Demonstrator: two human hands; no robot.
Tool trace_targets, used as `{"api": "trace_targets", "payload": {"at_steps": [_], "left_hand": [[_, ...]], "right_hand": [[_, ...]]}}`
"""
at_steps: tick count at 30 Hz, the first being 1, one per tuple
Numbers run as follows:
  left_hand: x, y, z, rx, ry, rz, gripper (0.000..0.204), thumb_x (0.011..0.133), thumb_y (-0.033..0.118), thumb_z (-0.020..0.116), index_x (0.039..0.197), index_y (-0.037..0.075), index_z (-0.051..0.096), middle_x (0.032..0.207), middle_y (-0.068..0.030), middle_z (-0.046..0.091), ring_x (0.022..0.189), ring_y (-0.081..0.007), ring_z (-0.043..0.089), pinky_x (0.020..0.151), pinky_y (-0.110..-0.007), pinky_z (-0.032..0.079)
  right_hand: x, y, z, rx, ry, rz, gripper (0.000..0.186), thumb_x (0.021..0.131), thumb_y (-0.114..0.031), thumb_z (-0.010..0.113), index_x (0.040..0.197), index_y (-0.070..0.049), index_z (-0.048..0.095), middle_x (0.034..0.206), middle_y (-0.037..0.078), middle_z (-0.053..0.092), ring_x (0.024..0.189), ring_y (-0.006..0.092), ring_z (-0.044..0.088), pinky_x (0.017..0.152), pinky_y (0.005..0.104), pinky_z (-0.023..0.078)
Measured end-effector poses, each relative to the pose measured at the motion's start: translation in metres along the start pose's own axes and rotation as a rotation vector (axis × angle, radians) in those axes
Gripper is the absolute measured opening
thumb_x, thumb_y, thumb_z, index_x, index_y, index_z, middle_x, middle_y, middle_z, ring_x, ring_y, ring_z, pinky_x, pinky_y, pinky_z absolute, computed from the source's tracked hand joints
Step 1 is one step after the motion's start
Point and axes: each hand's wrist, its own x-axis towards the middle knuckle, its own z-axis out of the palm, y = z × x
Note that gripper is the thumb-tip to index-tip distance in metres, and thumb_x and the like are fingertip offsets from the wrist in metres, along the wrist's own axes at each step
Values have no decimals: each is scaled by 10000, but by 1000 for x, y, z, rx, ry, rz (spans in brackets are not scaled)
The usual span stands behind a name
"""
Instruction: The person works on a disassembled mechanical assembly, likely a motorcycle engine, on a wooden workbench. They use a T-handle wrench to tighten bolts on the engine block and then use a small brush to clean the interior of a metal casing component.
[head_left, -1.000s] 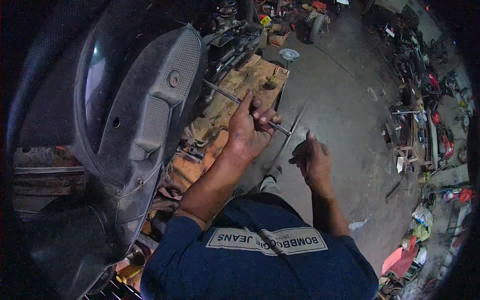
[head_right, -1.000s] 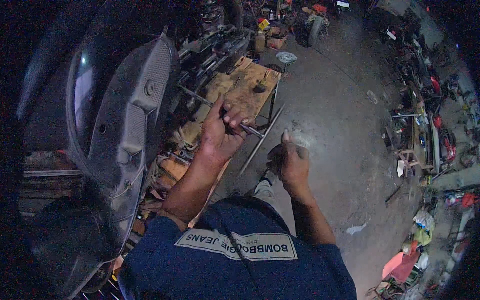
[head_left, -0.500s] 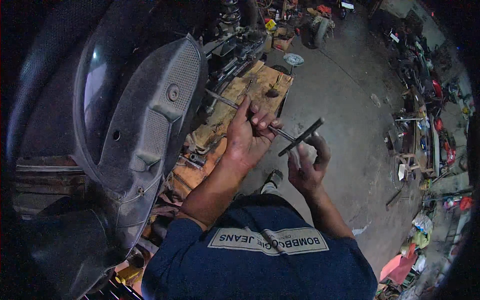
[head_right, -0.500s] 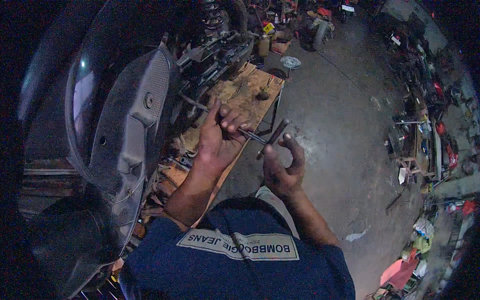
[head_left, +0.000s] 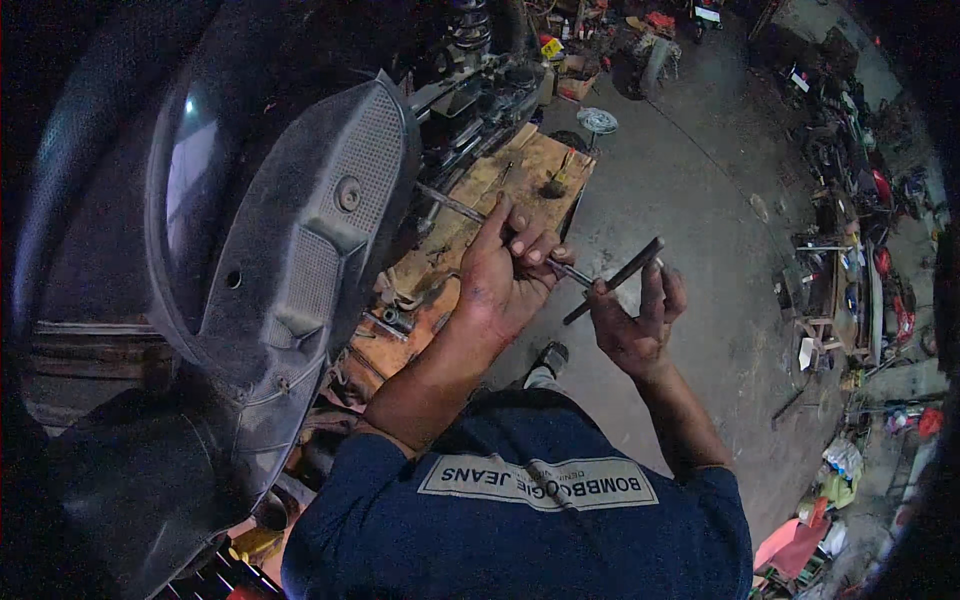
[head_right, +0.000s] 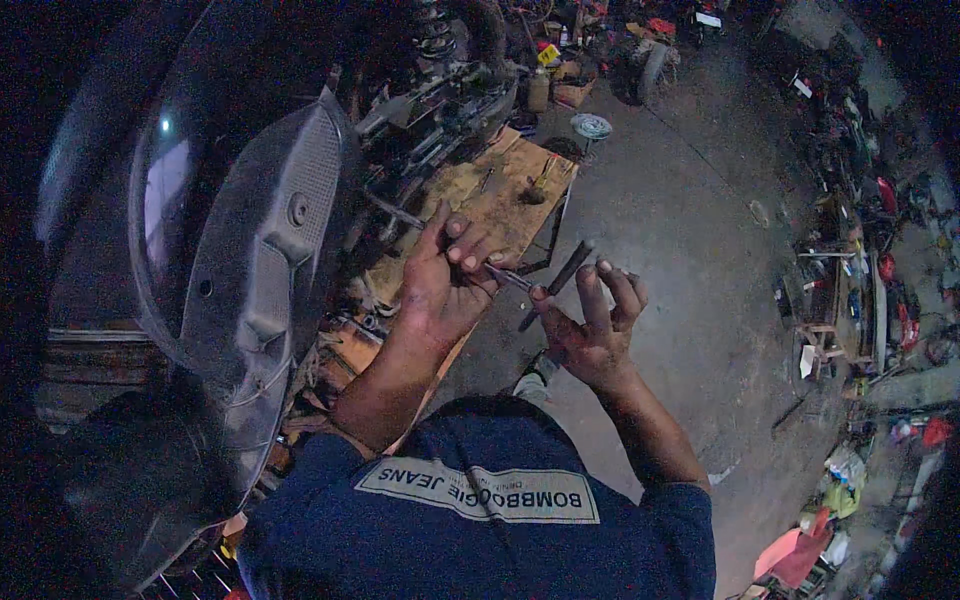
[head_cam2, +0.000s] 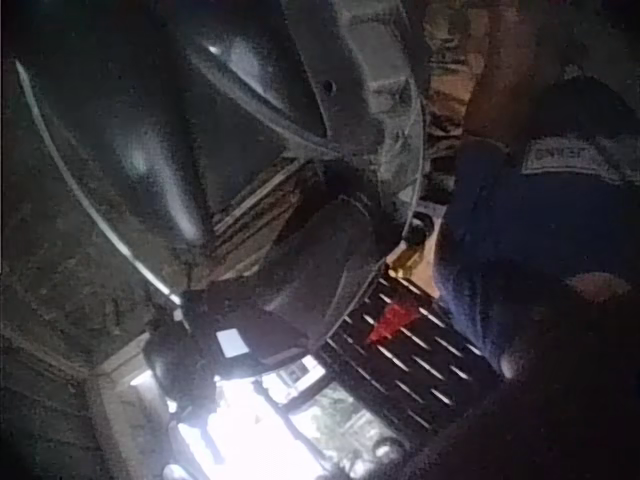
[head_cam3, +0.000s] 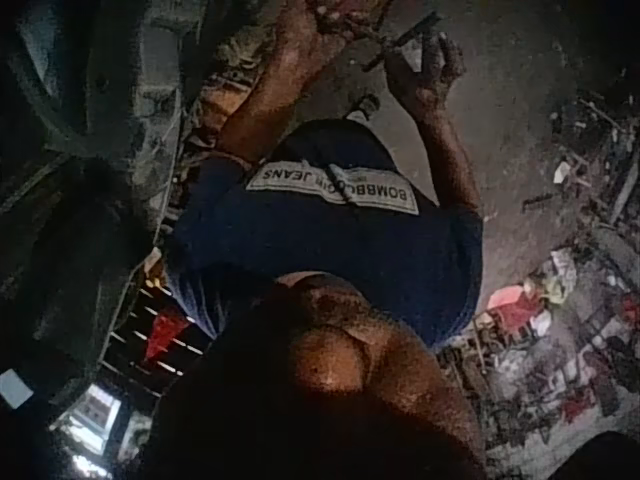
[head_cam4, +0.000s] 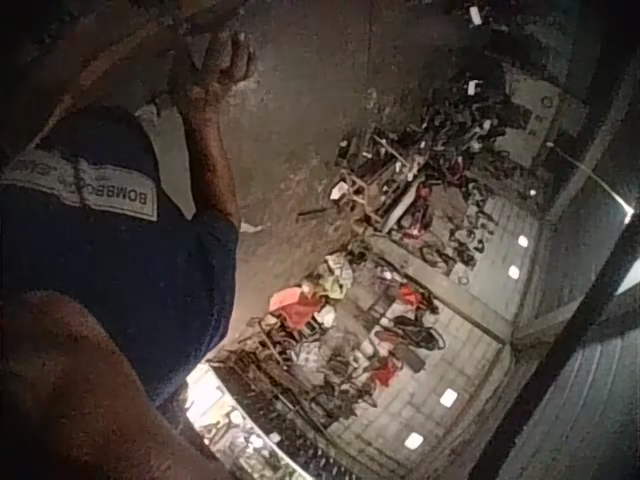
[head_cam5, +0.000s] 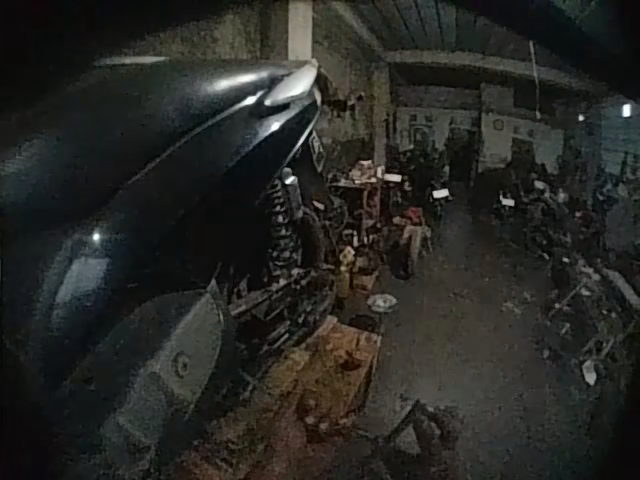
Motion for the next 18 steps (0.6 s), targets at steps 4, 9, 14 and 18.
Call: {"api": "trace_targets", "payload": {"at_steps": [4,9,14,18], "left_hand": [[4,0,-3,-35,44,8,293,1003,344,469,778,156,460,575,51,319,538,-107,356,719,-366,422],[7,4,5,-112,19,36,302,1006,326,469,764,145,462,571,45,322,537,-112,362,715,-362,425],[7,7,9,-110,43,57,308,1006,321,471,756,140,467,564,40,320,538,-115,365,705,-359,423],[6,8,7,-83,84,80,313,1004,330,476,753,142,465,568,39,326,543,-114,365,700,-347,421]], "right_hand": [[7,2,-11,523,-279,572,311,891,-337,644,954,-39,705,942,134,637,702,189,616,689,357,454],[-13,-16,-12,1028,-143,1016,642,1012,-488,359,794,34,663,509,55,542,422,115,498,409,250,368],[-5,-16,-14,760,-218,1030,379,985,-287,486,888,28,673,627,90,611,520,148,568,513,289,449],[-13,-8,-6,608,-133,772,217,865,-91,647,1056,13,642,792,126,655,647,187,628,608,308,498]]}}
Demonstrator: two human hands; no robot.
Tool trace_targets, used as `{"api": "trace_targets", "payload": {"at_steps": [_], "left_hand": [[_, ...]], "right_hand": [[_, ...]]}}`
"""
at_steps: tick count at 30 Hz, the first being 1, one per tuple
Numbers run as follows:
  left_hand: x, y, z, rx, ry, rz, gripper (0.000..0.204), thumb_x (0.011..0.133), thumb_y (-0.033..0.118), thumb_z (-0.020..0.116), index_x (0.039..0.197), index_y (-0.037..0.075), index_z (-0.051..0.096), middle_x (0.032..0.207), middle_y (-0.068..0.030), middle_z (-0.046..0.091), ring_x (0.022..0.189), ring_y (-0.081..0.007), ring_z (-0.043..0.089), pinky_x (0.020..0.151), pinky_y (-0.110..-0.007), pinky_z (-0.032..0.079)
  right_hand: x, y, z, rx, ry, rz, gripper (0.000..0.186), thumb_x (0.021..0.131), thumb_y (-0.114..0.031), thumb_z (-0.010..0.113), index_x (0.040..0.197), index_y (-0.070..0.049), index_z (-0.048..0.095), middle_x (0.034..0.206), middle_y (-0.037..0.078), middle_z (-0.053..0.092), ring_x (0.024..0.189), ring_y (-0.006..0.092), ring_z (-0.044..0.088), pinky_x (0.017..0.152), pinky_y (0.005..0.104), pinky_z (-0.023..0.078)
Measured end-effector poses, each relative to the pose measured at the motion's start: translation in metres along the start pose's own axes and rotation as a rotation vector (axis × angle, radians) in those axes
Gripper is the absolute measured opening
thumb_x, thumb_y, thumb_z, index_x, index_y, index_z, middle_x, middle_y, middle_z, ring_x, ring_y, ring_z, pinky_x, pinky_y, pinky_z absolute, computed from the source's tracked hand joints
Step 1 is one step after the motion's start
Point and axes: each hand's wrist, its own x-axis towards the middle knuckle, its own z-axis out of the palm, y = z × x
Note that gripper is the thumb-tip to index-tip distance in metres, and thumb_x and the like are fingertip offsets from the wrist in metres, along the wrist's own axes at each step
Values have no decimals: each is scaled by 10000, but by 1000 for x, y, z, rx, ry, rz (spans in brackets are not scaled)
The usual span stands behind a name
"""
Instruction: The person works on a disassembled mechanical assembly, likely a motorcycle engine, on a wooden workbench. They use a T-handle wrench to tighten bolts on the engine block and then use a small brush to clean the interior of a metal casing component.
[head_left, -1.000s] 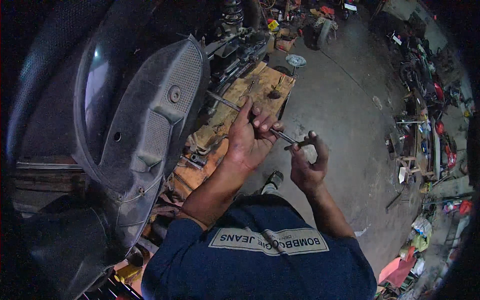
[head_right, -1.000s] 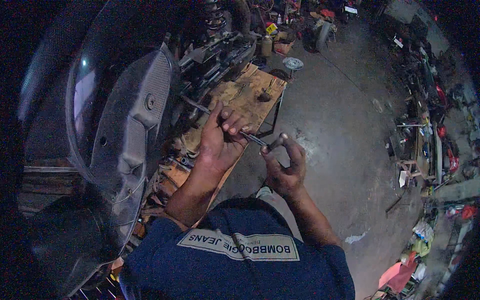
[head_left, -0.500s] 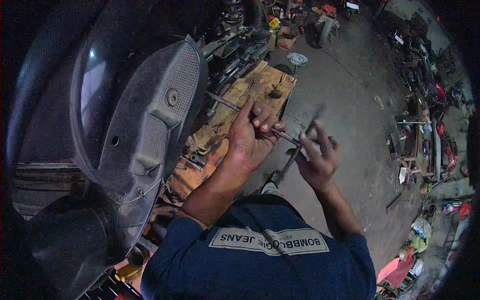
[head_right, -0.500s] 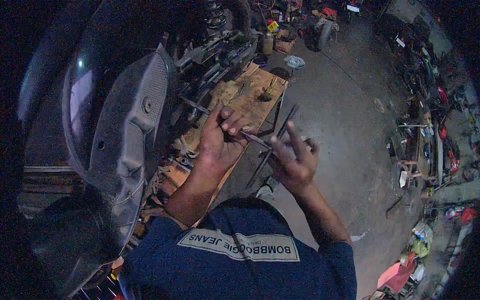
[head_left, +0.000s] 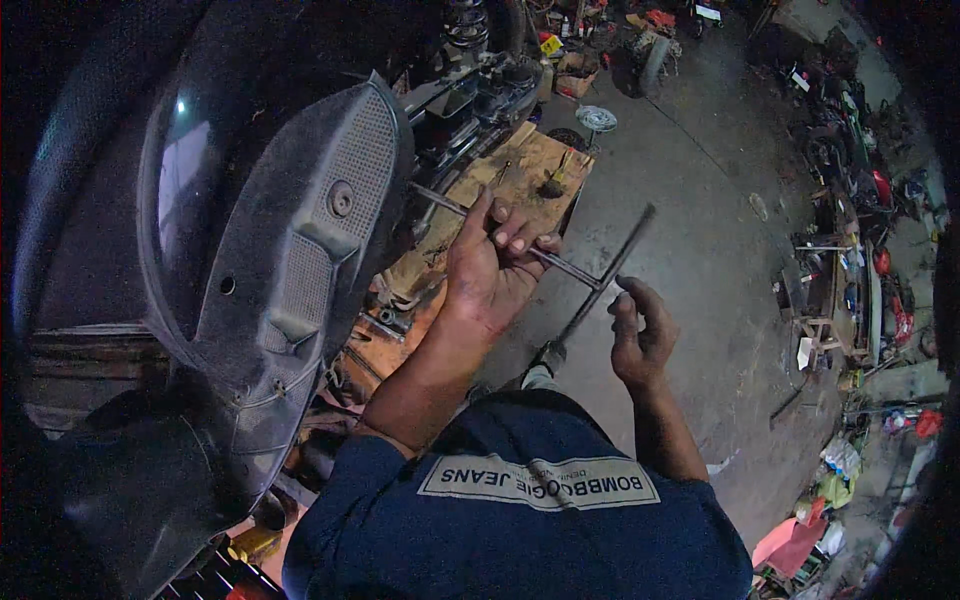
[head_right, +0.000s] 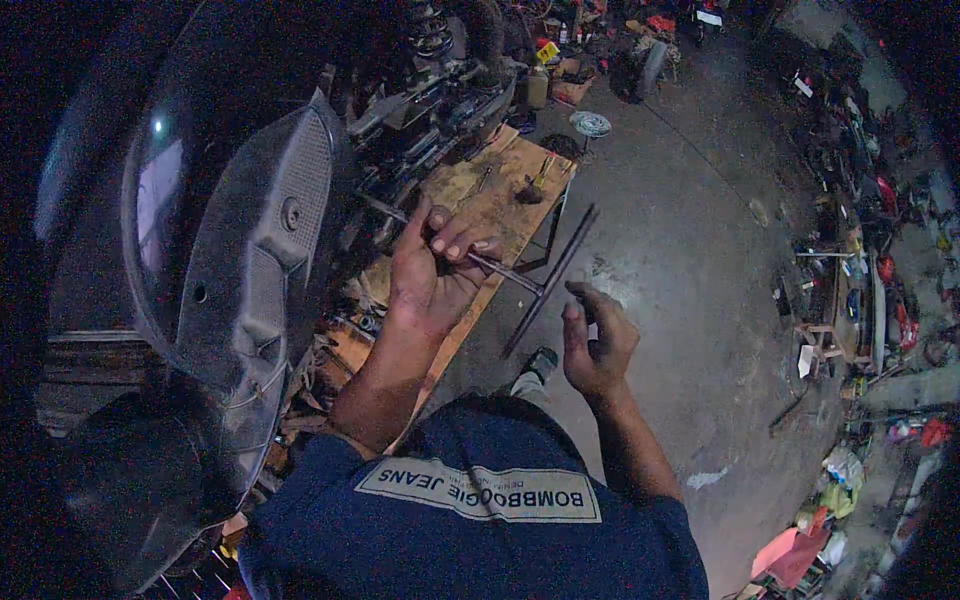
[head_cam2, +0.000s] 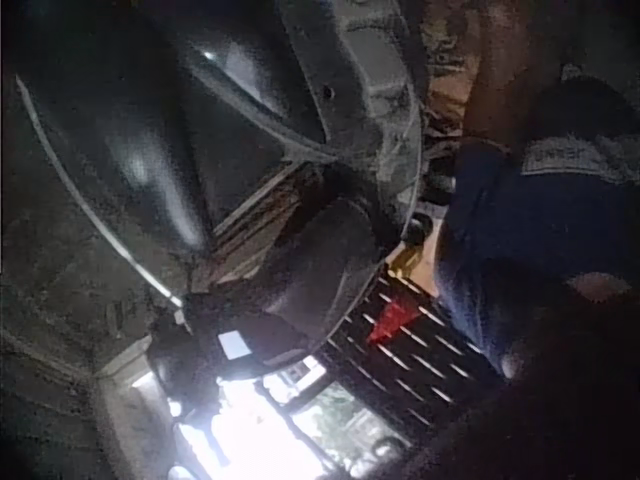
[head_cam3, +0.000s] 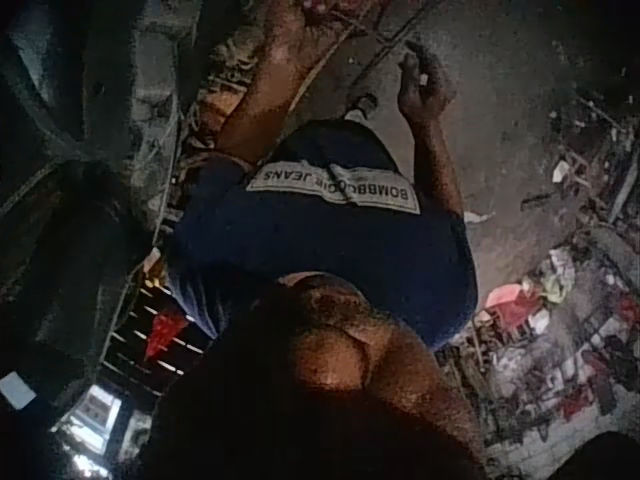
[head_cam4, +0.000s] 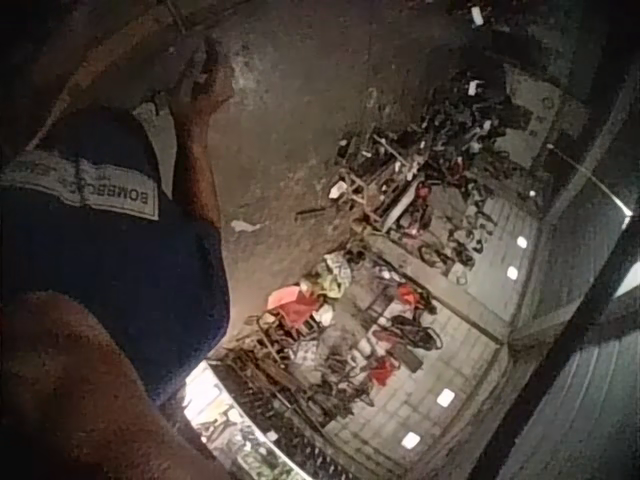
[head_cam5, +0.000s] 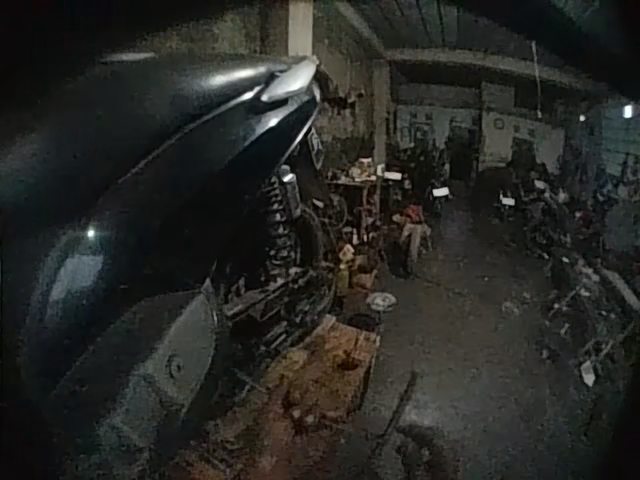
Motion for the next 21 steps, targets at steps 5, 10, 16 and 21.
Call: {"api": "trace_targets", "payload": {"at_steps": [5,10,16,21], "left_hand": [[4,2,-8,-5,-72,-17,319,1000,346,483,746,154,461,575,41,322,541,-110,352,690,-340,412],[1,1,-3,24,-7,-9,325,1002,354,476,743,159,460,570,46,303,523,-107,329,672,-332,393],[1,1,-6,40,-30,-2,334,1002,368,466,739,164,459,571,52,301,500,-107,316,657,-319,382],[5,1,-13,10,-49,-33,328,995,371,478,738,169,453,569,52,298,501,-104,312,636,-305,362]], "right_hand": [[9,-7,7,-122,59,-274,431,784,-18,687,1198,1,566,1051,179,602,826,252,635,691,338,516],[8,-6,10,-283,66,-377,506,713,10,701,1203,-24,579,1175,182,552,942,314,605,809,399,505],[14,-14,8,-229,-59,-326,456,665,36,693,1110,-47,639,1012,176,620,910,308,628,790,382,510],[-2,-13,21,-71,20,-111,169,830,-105,684,950,7,639,806,140,634,674,242,620,647,323,504]]}}
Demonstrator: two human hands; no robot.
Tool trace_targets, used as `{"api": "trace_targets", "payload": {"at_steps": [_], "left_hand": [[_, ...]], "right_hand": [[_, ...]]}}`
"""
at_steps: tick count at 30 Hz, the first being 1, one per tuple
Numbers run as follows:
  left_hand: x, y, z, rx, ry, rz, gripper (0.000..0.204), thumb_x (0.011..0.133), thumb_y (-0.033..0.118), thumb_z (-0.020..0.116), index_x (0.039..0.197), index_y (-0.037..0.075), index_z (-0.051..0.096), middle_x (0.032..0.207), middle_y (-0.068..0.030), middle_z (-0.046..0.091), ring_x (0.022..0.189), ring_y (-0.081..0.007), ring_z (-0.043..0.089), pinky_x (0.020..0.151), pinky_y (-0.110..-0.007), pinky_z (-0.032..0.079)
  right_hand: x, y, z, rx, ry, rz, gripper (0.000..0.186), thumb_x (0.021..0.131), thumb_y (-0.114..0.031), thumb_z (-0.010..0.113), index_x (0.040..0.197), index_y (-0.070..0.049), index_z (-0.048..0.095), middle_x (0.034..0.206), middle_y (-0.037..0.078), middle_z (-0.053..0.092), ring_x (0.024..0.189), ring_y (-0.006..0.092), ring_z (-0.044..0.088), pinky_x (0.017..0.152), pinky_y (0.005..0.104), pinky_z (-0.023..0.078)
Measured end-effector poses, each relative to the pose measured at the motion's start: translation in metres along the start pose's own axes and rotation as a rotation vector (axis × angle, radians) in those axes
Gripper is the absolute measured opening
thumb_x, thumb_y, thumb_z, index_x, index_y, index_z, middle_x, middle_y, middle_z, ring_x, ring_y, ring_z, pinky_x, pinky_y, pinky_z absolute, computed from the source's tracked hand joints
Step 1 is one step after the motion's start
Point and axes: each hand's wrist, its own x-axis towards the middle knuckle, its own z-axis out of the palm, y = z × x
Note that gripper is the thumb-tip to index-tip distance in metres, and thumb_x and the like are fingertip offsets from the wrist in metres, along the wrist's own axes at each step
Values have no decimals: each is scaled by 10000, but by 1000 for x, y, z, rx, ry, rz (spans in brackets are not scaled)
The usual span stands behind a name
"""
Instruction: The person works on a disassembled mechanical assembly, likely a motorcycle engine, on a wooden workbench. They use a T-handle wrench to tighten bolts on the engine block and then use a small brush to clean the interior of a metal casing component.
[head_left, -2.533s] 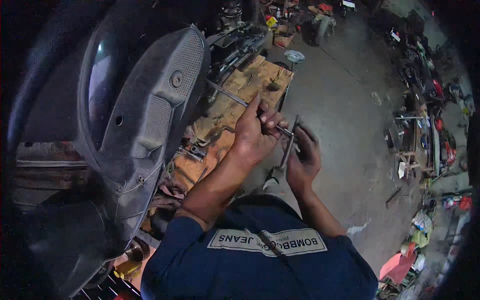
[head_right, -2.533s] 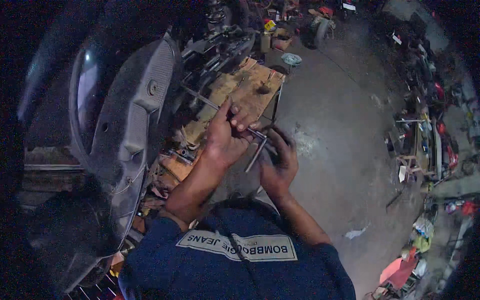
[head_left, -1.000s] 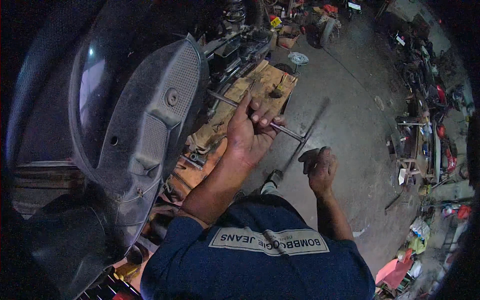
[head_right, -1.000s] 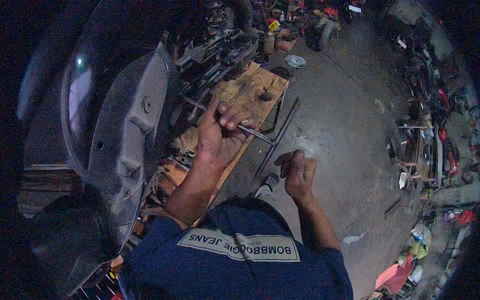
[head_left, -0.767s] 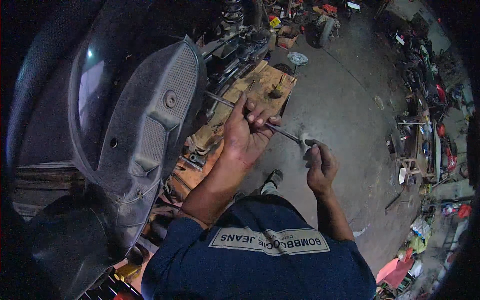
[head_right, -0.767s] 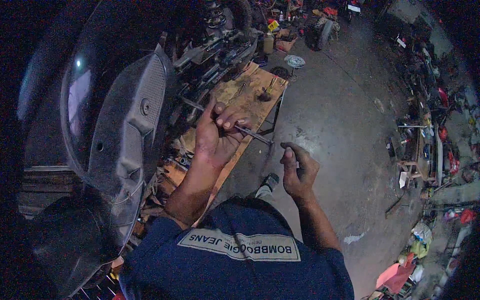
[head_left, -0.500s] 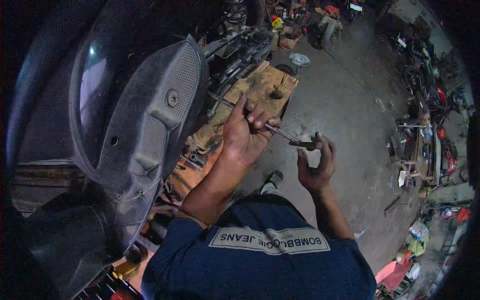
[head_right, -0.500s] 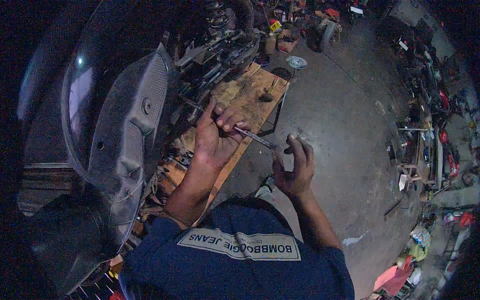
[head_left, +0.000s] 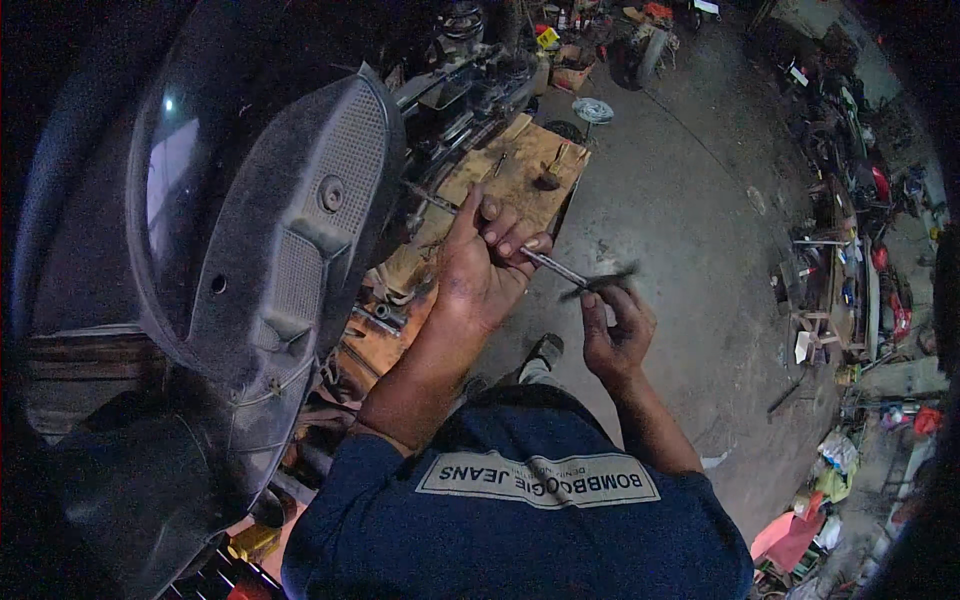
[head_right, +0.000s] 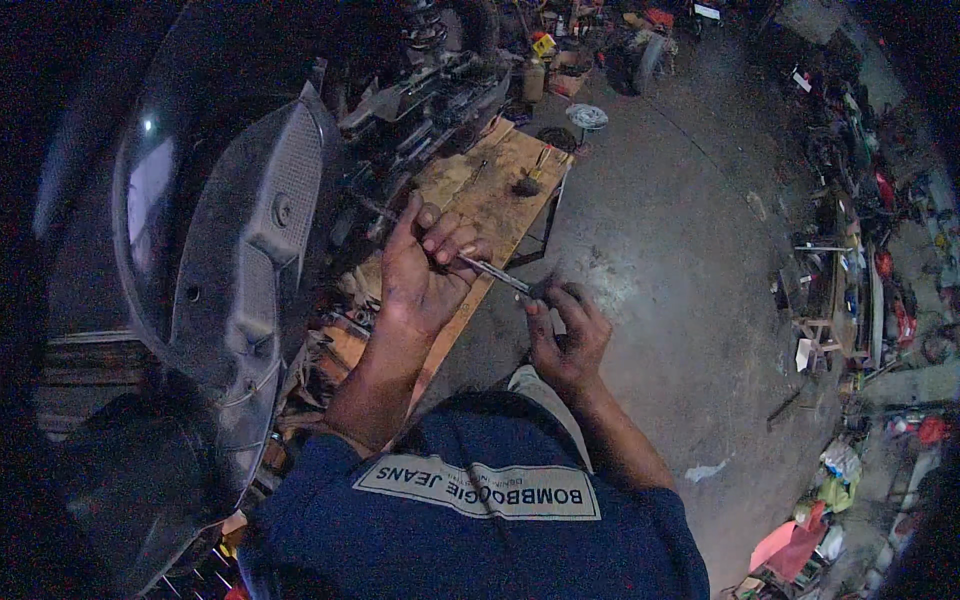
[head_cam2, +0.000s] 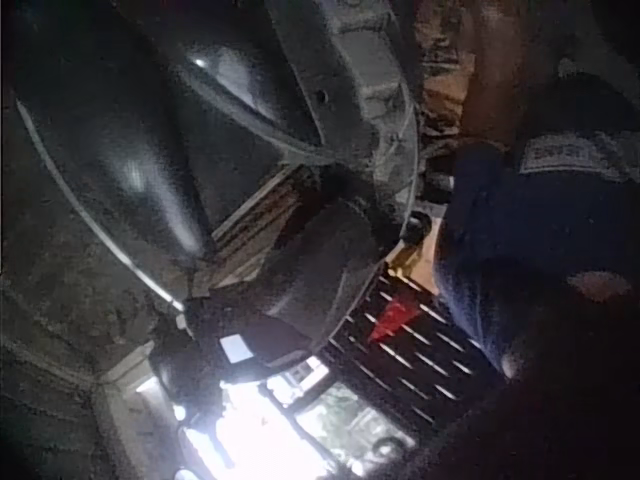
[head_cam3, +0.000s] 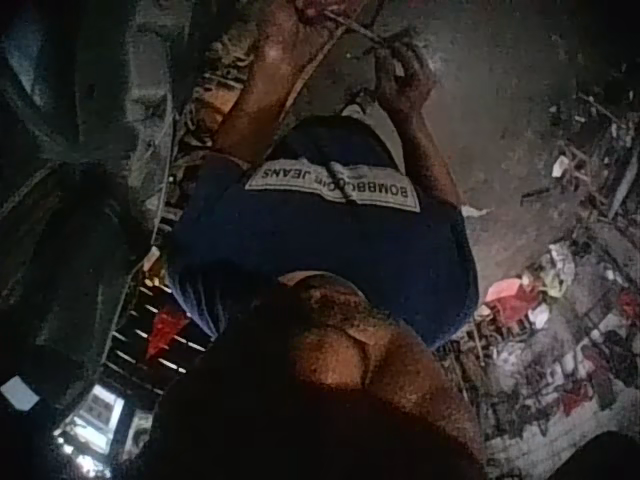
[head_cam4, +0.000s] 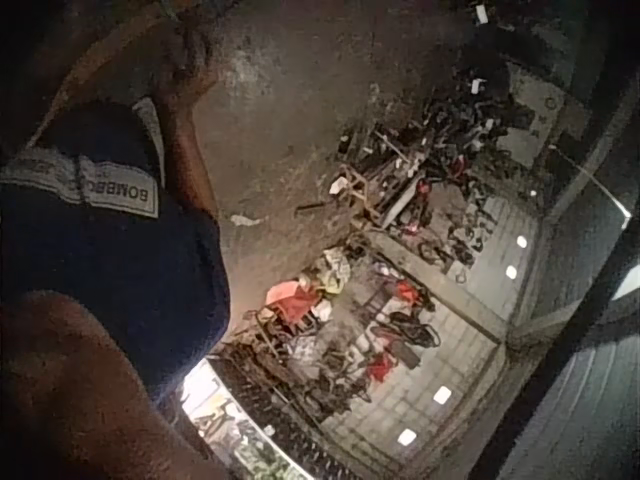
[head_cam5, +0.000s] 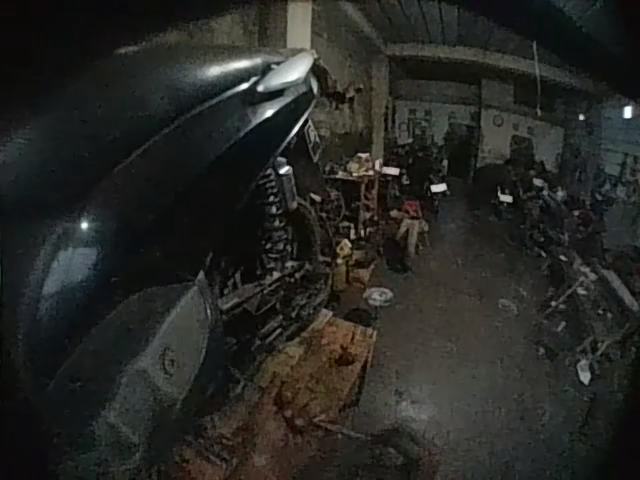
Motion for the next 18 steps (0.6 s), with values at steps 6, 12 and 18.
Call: {"api": "trace_targets", "payload": {"at_steps": [6,12,18], "left_hand": [[1,3,-4,48,8,13,316,997,362,472,745,172,445,571,49,294,500,-99,310,630,-295,344],[3,1,-3,60,8,31,329,1001,369,453,741,169,440,570,44,295,496,-101,307,625,-297,345],[3,0,-1,42,22,27,352,1007,381,428,729,165,436,560,49,288,491,-100,300,601,-292,340]], "right_hand": [[9,-21,-12,767,-315,1048,400,964,-349,515,802,6,604,660,67,580,607,160,558,562,301,438],[7,-15,-9,-21,36,130,392,762,-130,725,1113,0,611,1006,177,602,861,270,607,739,360,502],[9,-8,-11,-189,-159,-60,500,697,-103,743,1177,-47,616,1103,171,603,1018,336,595,786,420,502]]}}
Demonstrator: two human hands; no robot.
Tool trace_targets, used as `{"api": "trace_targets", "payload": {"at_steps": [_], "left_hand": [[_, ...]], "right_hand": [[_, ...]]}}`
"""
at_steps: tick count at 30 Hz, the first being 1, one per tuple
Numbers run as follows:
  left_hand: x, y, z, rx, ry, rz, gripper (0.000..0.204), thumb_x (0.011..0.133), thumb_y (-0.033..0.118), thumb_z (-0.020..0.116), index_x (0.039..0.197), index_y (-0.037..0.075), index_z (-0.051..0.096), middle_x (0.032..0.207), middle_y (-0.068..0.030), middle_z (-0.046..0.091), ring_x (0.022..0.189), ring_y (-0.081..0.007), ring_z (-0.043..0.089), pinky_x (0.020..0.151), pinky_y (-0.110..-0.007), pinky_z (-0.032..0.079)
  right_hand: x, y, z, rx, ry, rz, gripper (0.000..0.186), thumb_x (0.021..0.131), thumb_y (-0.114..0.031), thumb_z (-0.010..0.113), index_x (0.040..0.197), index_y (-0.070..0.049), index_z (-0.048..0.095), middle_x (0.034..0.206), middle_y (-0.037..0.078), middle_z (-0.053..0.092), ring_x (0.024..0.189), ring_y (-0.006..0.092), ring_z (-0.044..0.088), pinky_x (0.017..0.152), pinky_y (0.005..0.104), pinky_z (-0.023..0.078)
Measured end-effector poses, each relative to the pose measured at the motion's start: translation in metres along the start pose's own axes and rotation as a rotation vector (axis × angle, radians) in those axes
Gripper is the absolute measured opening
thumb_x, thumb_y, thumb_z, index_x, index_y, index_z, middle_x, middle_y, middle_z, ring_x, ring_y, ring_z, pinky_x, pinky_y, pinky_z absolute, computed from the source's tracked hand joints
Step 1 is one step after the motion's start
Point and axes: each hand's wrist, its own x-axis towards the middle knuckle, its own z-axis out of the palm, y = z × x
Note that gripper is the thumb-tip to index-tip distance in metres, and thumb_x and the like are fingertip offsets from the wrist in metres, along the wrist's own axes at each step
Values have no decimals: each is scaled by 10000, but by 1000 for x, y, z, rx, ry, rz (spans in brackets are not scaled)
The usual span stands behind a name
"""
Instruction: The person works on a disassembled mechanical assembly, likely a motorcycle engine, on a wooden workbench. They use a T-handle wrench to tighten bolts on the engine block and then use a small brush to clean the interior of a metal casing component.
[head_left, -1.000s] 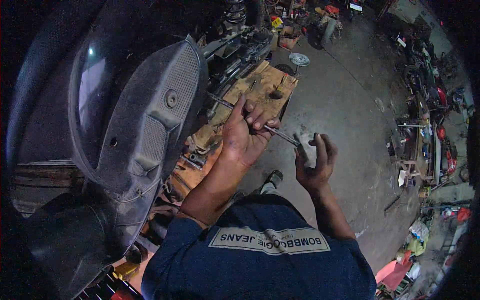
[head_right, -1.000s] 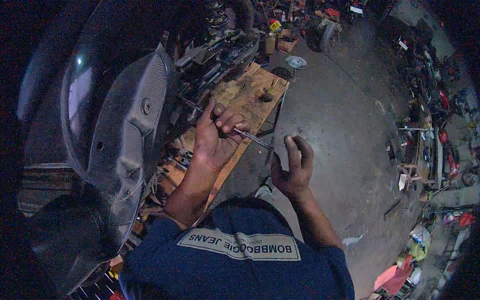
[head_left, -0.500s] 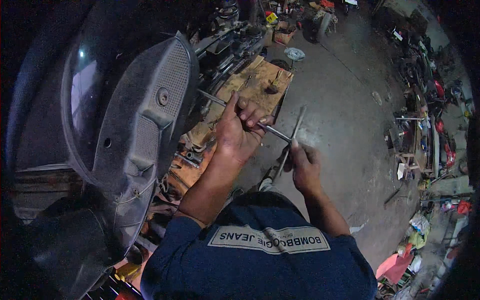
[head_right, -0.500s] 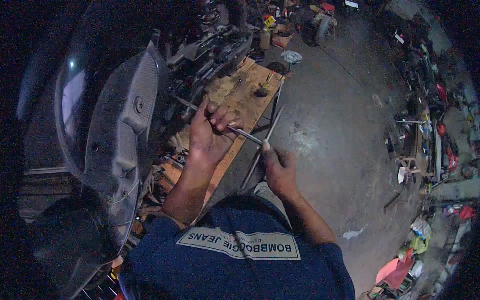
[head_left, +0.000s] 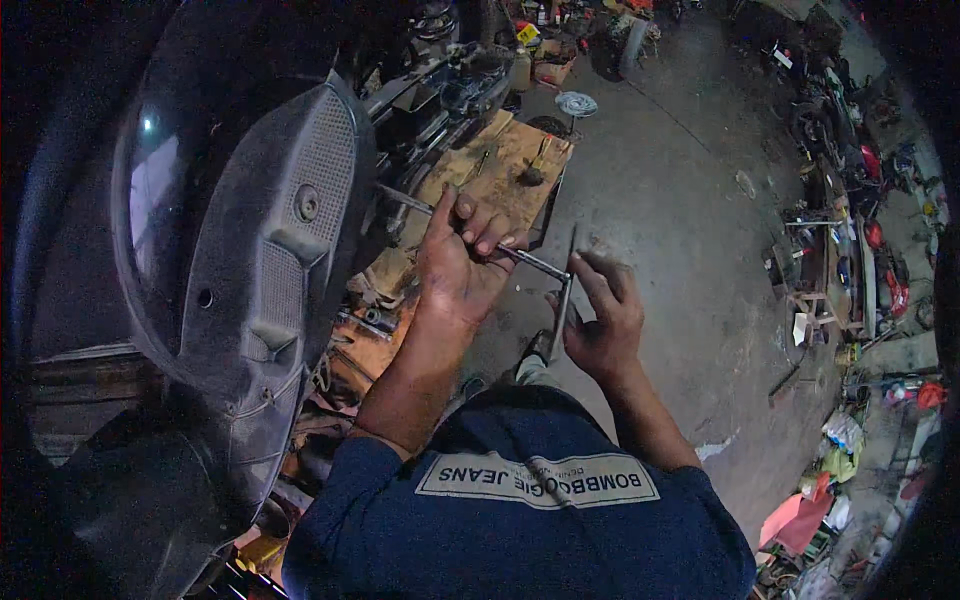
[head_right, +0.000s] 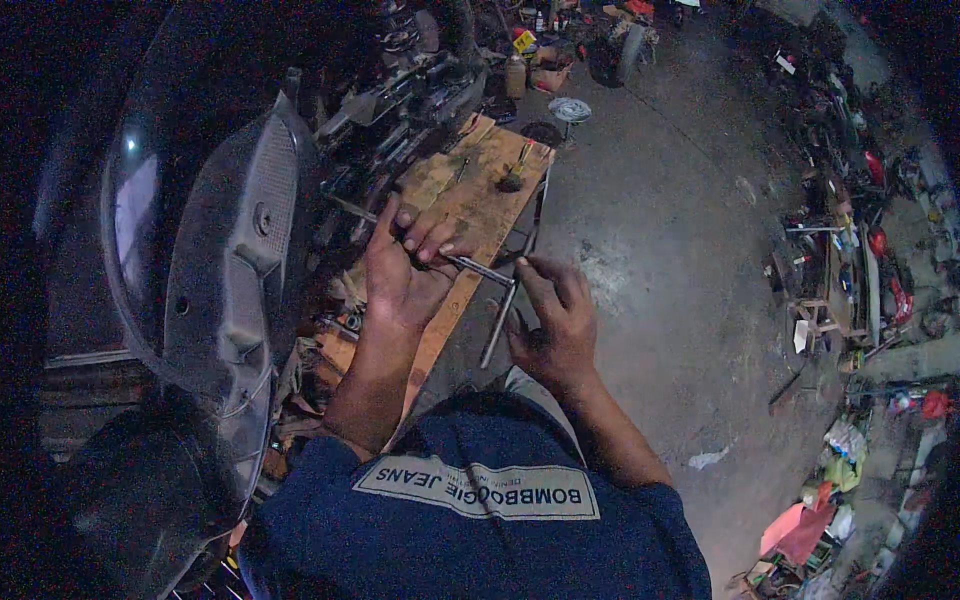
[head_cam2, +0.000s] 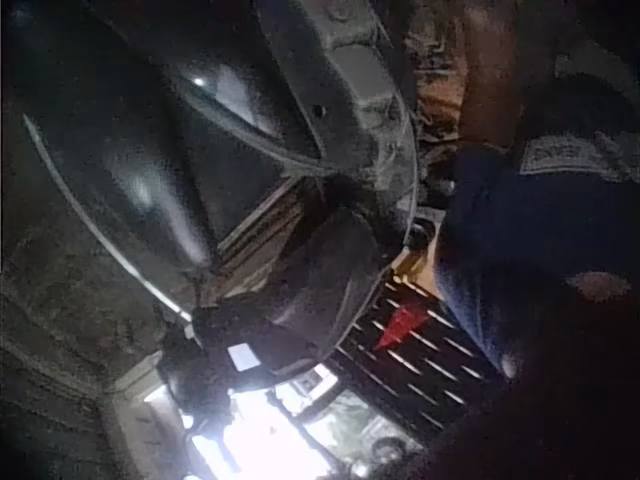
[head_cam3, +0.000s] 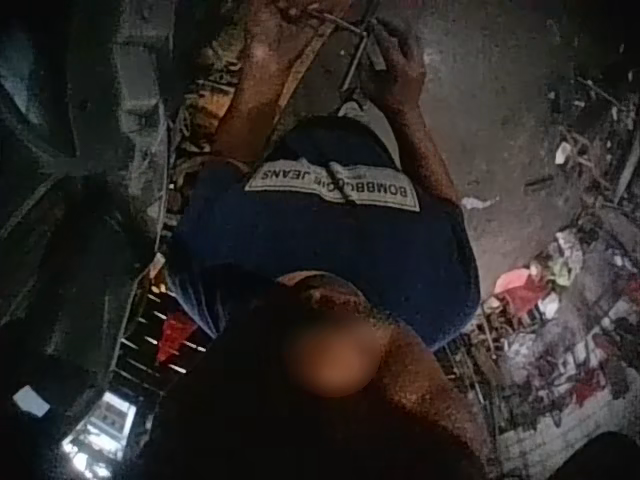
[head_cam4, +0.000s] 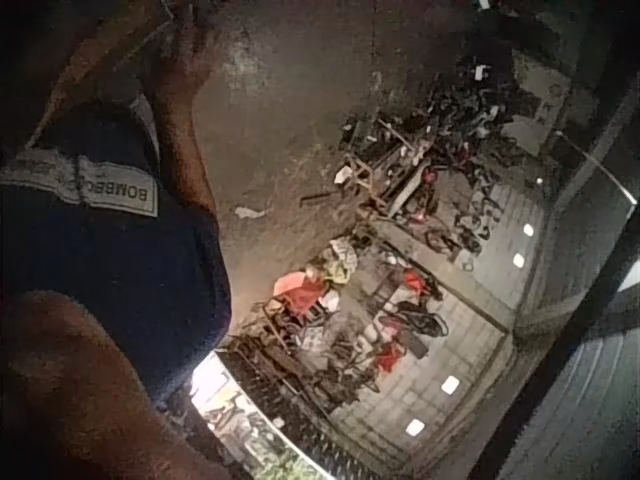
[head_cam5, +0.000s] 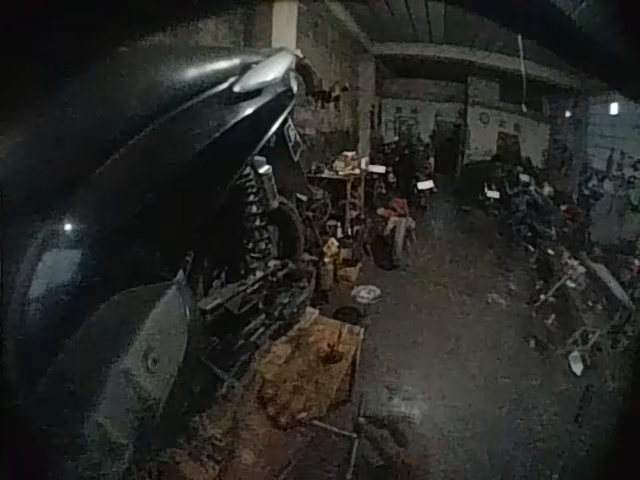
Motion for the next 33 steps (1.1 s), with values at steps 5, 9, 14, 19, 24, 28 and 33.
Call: {"api": "trace_targets", "payload": {"at_steps": [5,9,14,19,24,28,33], "left_hand": [[-1,2,-4,-4,-95,-16,368,992,380,462,695,164,445,543,50,280,477,-99,289,579,-278,326],[-3,0,-9,-69,-123,-21,390,995,384,432,676,160,429,529,53,287,465,-104,283,586,-280,330],[-15,-26,-7,-50,-127,-120,405,969,366,459,623,161,409,493,36,282,447,-114,276,574,-291,326],[-5,-35,-18,-50,-201,-163,441,953,364,469,569,167,377,478,30,279,439,-123,274,565,-299,318],[-7,-33,-9,-46,-158,-159,469,953,364,457,532,172,387,462,31,295,419,-114,278,556,-290,318],[-8,-32,-8,-70,-180,-154,472,955,352,448,520,177,392,459,35,312,405,-105,289,554,-283,323],[-7,-28,-15,-76,-267,-192,461,950,371,482,542,181,383,457,37,290,418,-118,282,566,-283,314]], "right_hand": [[5,-9,-3,315,-366,591,255,942,-278,582,978,-42,672,754,108,632,698,265,632,651,358,497],[10,-21,-5,1236,-318,1191,365,993,-365,479,851,-67,636,639,34,564,570,166,550,555,301,435],[6,-33,-5,1535,-282,1205,372,1005,-369,434,852,-69,590,672,23,562,534,119,499,534,265,399],[-18,-12,3,542,-62,598,237,965,-216,517,1100,-24,551,960,103,600,772,215,597,731,307,484],[-10,-14,-12,73,-22,44,441,769,-145,704,1168,-9,575,1111,205,569,966,348,582,843,410,476],[-8,-8,-6,115,68,-42,400,757,-173,728,1103,-13,606,990,169,614,867,342,601,747,418,490],[-5,-20,1,555,-100,596,189,845,-168,693,888,2,621,755,124,625,667,263,618,587,355,460]]}}
